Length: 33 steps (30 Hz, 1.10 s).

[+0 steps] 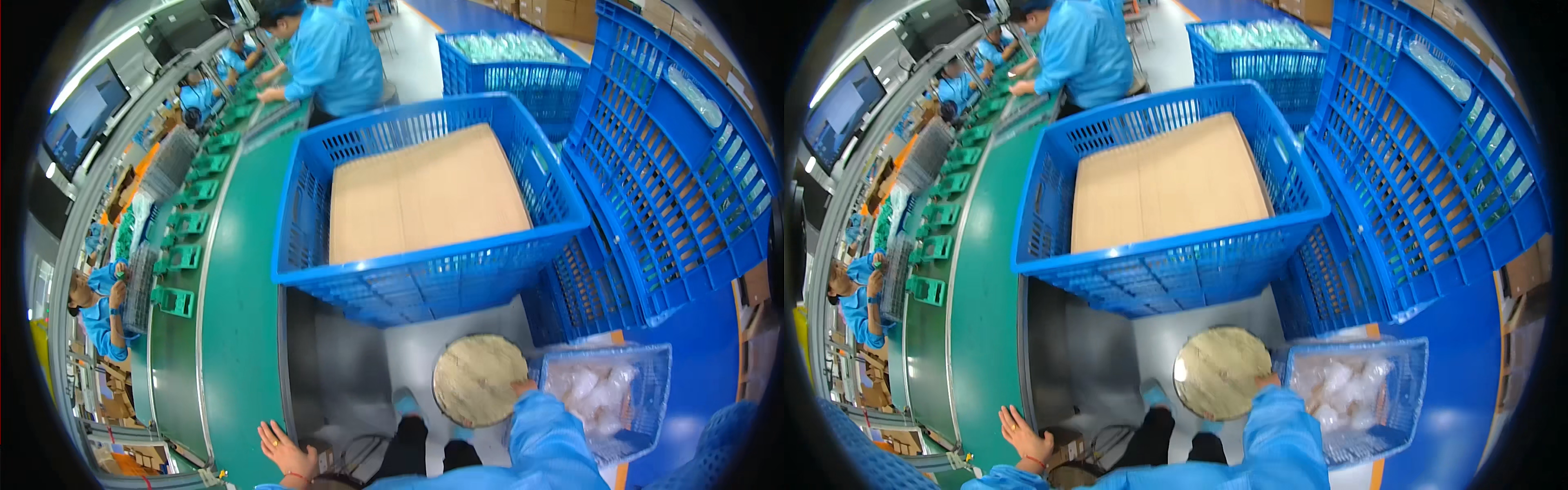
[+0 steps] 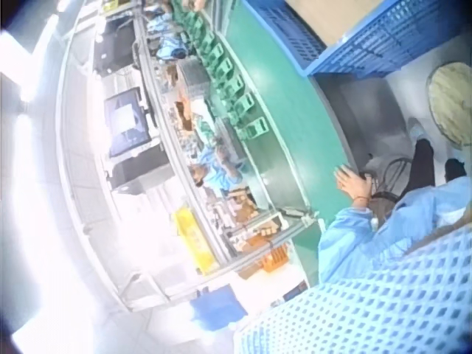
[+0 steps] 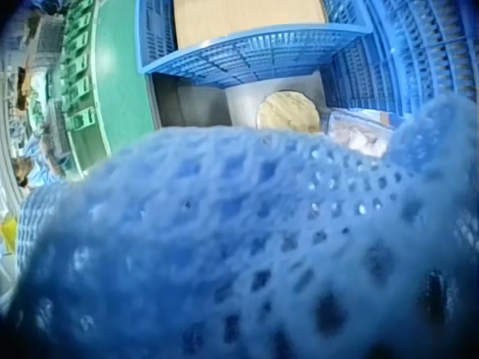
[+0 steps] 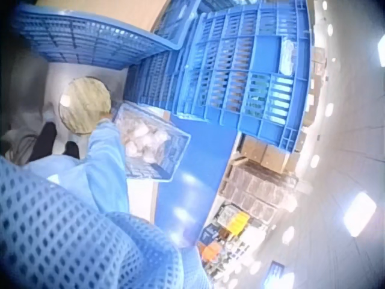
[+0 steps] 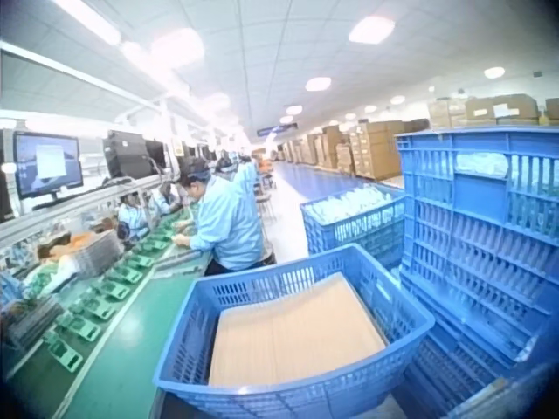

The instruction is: The person packages green plastic electronic component casings into plastic bags by hand, then arranges the filled bags on an assembly line.

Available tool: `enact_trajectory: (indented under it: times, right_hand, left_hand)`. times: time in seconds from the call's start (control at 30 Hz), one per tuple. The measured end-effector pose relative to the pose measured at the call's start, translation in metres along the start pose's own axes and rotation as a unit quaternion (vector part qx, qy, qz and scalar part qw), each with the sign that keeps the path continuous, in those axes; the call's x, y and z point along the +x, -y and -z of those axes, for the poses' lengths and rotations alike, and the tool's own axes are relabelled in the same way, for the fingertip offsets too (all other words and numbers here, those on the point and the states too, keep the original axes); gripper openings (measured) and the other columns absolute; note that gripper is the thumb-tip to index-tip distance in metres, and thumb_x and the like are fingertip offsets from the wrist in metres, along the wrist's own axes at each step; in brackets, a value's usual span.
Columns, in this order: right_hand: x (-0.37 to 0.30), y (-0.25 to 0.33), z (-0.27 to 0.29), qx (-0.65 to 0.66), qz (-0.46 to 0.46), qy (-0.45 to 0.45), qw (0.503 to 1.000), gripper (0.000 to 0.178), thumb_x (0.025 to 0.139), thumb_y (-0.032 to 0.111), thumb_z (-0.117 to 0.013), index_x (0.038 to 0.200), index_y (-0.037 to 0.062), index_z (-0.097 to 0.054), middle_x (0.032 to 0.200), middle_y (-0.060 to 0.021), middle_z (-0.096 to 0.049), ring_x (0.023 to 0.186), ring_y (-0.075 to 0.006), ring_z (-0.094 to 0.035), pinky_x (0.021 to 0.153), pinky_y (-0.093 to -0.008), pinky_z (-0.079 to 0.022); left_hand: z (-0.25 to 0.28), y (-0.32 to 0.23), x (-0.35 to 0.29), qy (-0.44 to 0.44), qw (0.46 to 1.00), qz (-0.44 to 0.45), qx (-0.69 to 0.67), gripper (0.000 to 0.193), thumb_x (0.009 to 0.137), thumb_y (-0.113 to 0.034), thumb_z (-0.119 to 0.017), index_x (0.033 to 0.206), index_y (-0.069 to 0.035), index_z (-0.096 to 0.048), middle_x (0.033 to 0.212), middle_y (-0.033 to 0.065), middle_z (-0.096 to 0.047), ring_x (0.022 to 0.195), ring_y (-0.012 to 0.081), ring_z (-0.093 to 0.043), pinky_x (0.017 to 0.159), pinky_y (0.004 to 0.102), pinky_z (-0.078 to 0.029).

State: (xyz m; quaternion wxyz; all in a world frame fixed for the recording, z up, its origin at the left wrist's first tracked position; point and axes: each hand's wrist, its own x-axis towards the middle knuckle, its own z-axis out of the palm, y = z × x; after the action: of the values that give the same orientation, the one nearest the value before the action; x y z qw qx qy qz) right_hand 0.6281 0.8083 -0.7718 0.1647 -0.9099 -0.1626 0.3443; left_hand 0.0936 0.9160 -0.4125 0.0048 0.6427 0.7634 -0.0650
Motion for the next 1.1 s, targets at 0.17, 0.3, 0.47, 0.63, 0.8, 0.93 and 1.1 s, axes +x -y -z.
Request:
enact_trajectory:
  times: [0.17,0.3,0.47,0.63,0.8,0.93,1.1]
  right_hand:
    - [-0.060,0.083,-0.015,-0.204,-0.114,-0.131,0.964,0.060,0.065,0.025,-0.072,0.116,-0.0014,-0.054,0.115,-0.0205,-0.057,0.101,-0.0372,-0.057,0.092,-0.0386,-0.043]
    - [-0.117,0.146,0.043,-0.107,0.175,-0.060,0.977,0.046,0.068,0.013,-0.067,0.112,0.0025,-0.056,0.111,-0.0167,-0.058,0.091,-0.0306,-0.060,0.084,-0.0376,-0.047]
    - [-0.204,0.373,0.140,0.127,0.404,-0.155,0.893,0.033,0.070,-0.002,-0.060,0.103,0.0018,-0.057,0.102,-0.0147,-0.058,0.095,-0.0272,-0.058,0.085,-0.0340,-0.045]
    - [-0.218,0.529,0.148,0.029,0.600,-0.147,0.786,0.038,0.069,0.006,-0.064,0.106,0.0041,-0.056,0.115,-0.0173,-0.053,0.109,-0.0340,-0.049,0.094,-0.0395,-0.039]
    - [-0.159,0.630,0.074,-0.332,0.594,-0.006,0.733,0.051,0.071,0.010,-0.062,0.120,0.0080,-0.049,0.127,-0.0178,-0.045,0.115,-0.0369,-0.044,0.096,-0.0426,-0.039]
    - [-0.088,0.623,0.020,-0.554,0.540,0.006,0.633,0.099,0.056,0.025,-0.078,0.141,0.0187,-0.027,0.143,-0.0194,-0.027,0.129,-0.0413,-0.029,0.099,-0.0597,-0.028]
    - [-0.002,0.554,0.003,-0.474,0.647,-0.114,0.586,0.100,0.057,0.038,-0.077,0.141,0.0216,-0.025,0.147,-0.0202,-0.018,0.133,-0.0450,-0.019,0.092,-0.0741,-0.020]
  left_hand:
    - [0.008,0.020,0.003,-0.002,1.000,-0.003,-0.017,0.100,0.056,-0.022,-0.066,0.136,0.010,-0.016,0.142,0.0301,-0.014,0.136,0.0420,-0.007,0.106,0.0524,-0.010]
    - [0.016,0.031,0.003,0.036,0.998,-0.008,-0.056,0.102,0.056,-0.024,-0.066,0.137,0.010,-0.014,0.142,0.0326,-0.012,0.136,0.0431,-0.004,0.106,0.0535,-0.007]
    - [-0.004,0.059,0.012,-0.055,0.986,0.002,-0.156,0.089,0.050,-0.021,-0.068,0.130,0.000,-0.036,0.131,0.0250,-0.033,0.127,0.0421,-0.023,0.101,0.0541,-0.020]
    - [-0.023,0.067,0.032,-0.070,0.979,0.036,-0.189,0.065,0.055,-0.018,-0.070,0.116,-0.005,-0.051,0.123,0.0205,-0.043,0.120,0.0395,-0.035,0.099,0.0505,-0.028]
    - [0.035,0.071,0.052,-0.002,0.978,0.004,-0.206,0.057,0.071,-0.026,-0.067,0.121,-0.004,-0.051,0.114,0.0230,-0.052,0.103,0.0400,-0.047,0.090,0.0450,-0.039]
    - [0.031,0.074,0.066,-0.067,0.954,0.034,-0.289,0.053,0.071,-0.026,-0.068,0.117,-0.002,-0.053,0.109,0.0253,-0.053,0.102,0.0405,-0.048,0.089,0.0464,-0.039]
    - [0.040,0.016,0.130,-0.118,0.953,0.102,-0.260,0.048,0.073,-0.028,-0.070,0.110,0.000,-0.057,0.108,0.0255,-0.053,0.104,0.0410,-0.049,0.092,0.0464,-0.039]
